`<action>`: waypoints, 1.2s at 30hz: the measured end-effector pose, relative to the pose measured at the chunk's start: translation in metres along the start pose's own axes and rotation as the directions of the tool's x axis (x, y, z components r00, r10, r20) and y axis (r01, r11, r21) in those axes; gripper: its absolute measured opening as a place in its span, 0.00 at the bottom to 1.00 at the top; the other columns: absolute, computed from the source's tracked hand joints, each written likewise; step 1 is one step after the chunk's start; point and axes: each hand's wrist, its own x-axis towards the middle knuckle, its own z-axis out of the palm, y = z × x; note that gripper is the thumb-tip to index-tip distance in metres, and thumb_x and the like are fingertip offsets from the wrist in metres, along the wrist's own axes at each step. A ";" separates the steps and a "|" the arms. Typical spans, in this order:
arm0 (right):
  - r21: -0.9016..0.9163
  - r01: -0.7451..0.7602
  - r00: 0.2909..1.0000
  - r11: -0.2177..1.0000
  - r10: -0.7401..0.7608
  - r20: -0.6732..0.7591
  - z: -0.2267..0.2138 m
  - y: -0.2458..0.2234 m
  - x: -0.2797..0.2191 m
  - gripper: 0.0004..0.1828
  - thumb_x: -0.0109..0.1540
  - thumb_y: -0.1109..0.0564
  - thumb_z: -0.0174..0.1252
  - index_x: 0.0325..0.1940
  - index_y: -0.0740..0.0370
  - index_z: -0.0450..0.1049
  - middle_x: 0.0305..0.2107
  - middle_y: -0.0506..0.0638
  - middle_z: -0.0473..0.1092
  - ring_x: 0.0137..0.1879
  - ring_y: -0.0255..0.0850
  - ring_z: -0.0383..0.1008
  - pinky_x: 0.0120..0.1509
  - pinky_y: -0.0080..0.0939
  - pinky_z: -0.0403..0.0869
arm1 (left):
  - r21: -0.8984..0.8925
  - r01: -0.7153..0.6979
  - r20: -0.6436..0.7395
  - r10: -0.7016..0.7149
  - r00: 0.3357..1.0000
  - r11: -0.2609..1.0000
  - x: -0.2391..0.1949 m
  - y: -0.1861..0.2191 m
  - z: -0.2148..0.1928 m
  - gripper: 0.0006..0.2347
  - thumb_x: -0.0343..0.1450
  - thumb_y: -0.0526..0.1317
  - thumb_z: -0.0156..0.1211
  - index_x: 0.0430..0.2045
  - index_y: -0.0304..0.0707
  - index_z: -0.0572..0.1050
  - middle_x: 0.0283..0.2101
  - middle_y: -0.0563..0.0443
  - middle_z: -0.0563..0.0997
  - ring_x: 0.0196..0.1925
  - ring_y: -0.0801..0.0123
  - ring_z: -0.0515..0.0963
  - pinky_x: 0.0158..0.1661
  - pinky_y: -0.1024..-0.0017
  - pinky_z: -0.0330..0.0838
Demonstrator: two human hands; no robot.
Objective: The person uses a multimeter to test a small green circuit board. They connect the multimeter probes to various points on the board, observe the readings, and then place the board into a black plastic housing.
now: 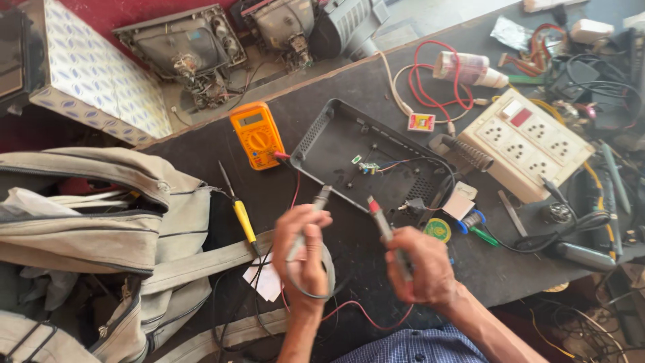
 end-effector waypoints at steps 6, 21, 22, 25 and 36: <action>0.039 -0.128 0.971 0.991 0.133 -0.197 -0.002 -0.019 0.008 0.15 0.60 0.66 0.54 0.51 0.67 0.71 0.39 0.56 0.79 0.43 0.44 0.83 0.49 0.40 0.78 | -0.141 0.055 0.159 -0.032 0.987 0.988 -0.010 -0.004 0.016 0.08 0.79 0.35 0.51 0.43 0.27 0.76 0.52 0.39 0.77 0.49 0.60 0.85 0.52 0.66 0.83; 0.146 -0.292 0.934 0.945 0.314 -0.167 0.000 -0.016 0.015 0.16 0.62 0.63 0.50 0.51 0.69 0.75 0.37 0.55 0.81 0.44 0.43 0.85 0.52 0.38 0.79 | -0.180 0.113 0.136 -0.089 0.987 0.977 0.003 -0.019 0.022 0.09 0.79 0.36 0.51 0.44 0.27 0.76 0.53 0.38 0.77 0.50 0.60 0.84 0.53 0.65 0.81; 0.145 -0.294 0.932 0.945 0.317 -0.176 0.003 -0.017 0.014 0.15 0.62 0.62 0.50 0.51 0.69 0.75 0.36 0.55 0.81 0.44 0.42 0.85 0.52 0.38 0.79 | -0.188 0.107 0.149 -0.079 0.986 0.976 0.005 -0.019 0.023 0.09 0.80 0.36 0.51 0.44 0.27 0.76 0.53 0.38 0.78 0.50 0.60 0.84 0.54 0.66 0.81; 0.213 -0.304 0.910 0.929 0.349 -0.222 0.005 -0.017 0.017 0.16 0.63 0.62 0.48 0.53 0.71 0.74 0.37 0.57 0.81 0.45 0.43 0.84 0.54 0.39 0.79 | -0.166 0.094 0.182 -0.064 0.981 0.982 0.011 -0.018 0.027 0.09 0.80 0.37 0.52 0.43 0.27 0.76 0.52 0.39 0.78 0.50 0.61 0.84 0.53 0.67 0.80; 0.493 -0.381 0.811 0.782 0.539 -0.228 0.007 -0.013 0.028 0.16 0.69 0.61 0.43 0.54 0.75 0.70 0.41 0.63 0.79 0.49 0.49 0.83 0.61 0.44 0.78 | -0.059 0.085 0.171 -0.074 0.983 0.995 0.017 -0.015 0.027 0.10 0.79 0.39 0.53 0.39 0.29 0.78 0.49 0.42 0.81 0.46 0.63 0.86 0.49 0.70 0.80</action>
